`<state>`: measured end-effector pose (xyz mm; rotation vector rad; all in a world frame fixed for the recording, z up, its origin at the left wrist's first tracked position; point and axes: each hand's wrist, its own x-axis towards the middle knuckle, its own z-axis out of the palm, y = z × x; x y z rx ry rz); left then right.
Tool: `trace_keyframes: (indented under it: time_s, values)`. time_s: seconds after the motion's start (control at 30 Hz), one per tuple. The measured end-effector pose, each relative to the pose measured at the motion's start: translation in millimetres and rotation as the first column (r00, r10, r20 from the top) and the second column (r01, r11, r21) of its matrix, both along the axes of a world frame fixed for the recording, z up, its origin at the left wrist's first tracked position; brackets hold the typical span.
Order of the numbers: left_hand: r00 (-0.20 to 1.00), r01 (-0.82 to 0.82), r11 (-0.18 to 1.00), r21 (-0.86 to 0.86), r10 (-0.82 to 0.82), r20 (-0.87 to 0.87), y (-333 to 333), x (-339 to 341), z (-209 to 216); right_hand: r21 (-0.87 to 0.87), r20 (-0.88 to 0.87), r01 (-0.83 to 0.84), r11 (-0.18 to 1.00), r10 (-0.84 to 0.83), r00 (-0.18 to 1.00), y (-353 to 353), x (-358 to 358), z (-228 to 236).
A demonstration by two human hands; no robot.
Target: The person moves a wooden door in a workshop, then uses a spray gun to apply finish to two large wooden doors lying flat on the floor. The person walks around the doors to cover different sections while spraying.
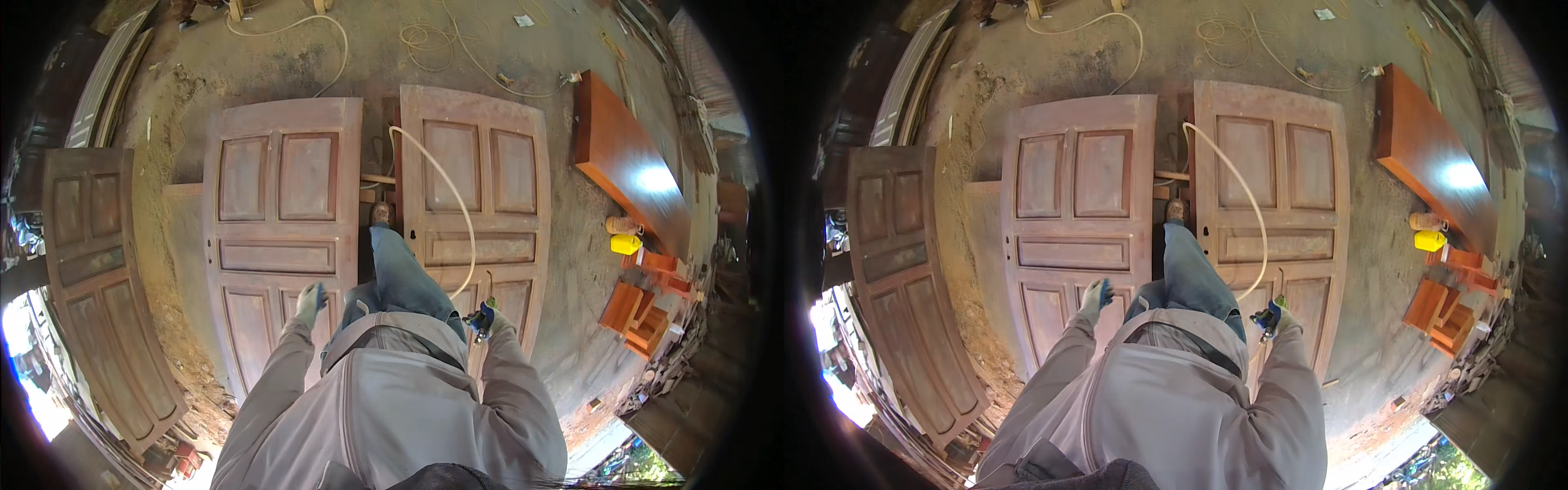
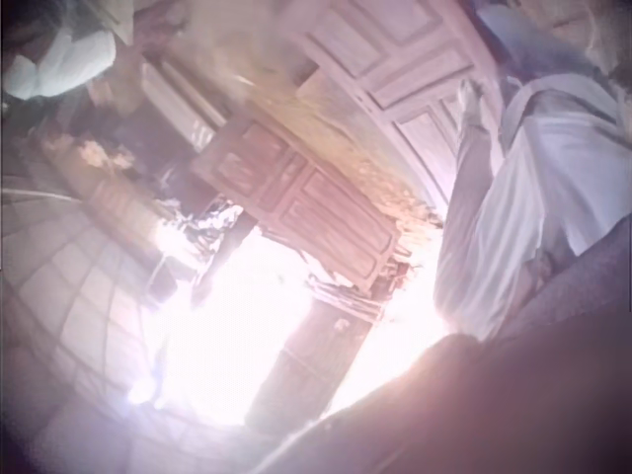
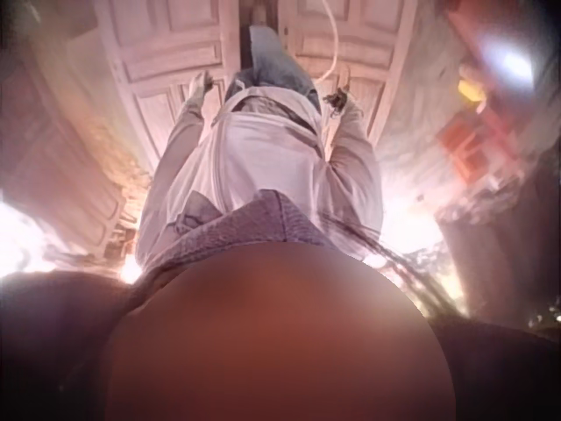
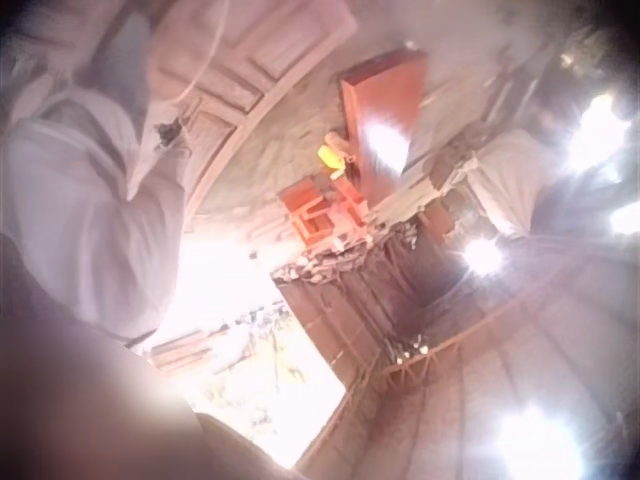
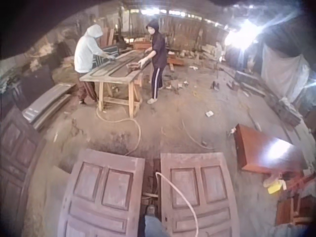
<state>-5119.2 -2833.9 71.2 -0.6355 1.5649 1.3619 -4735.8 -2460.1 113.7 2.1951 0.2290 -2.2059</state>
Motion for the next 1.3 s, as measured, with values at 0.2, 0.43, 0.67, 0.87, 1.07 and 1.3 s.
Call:
trace_keyframes:
  time_s: [0.2,0.43,0.67,0.87,1.07,1.3]
  values:
    - [0.767,0.631,0.771,0.085,-0.604,-0.215,213.0,-34.2,45.9,0.352,-0.181,0.049,0.935,0.016,0.983,113.5,-55.4,13.4]
    - [0.120,0.992,0.124,0.004,-0.949,-0.290,393.9,-35.6,154.7,0.639,-0.699,0.561,0.526,0.094,0.709,312.6,-115.1,150.1]
    - [0.843,-0.058,0.124,0.991,-0.526,0.115,541.9,-66.1,313.4,0.323,-0.937,0.915,0.241,0.220,0.273,330.7,-185.3,288.2]
    - [0.768,-0.280,0.241,0.929,-0.525,0.367,632.9,-262.8,366.0,0.175,-0.976,0.966,0.189,0.165,0.145,319.3,-213.1,289.1]
    - [0.945,0.283,0.271,0.920,-0.243,-0.219,659.4,-312.5,508.5,-0.108,-0.994,0.808,0.580,-0.057,-0.092,302.3,-308.6,279.7]
    - [0.869,0.396,0.114,0.911,-0.367,-0.332,702.0,-397.5,512.1,-0.067,-0.972,0.600,0.797,-0.187,0.139,284.3,-351.6,235.5]
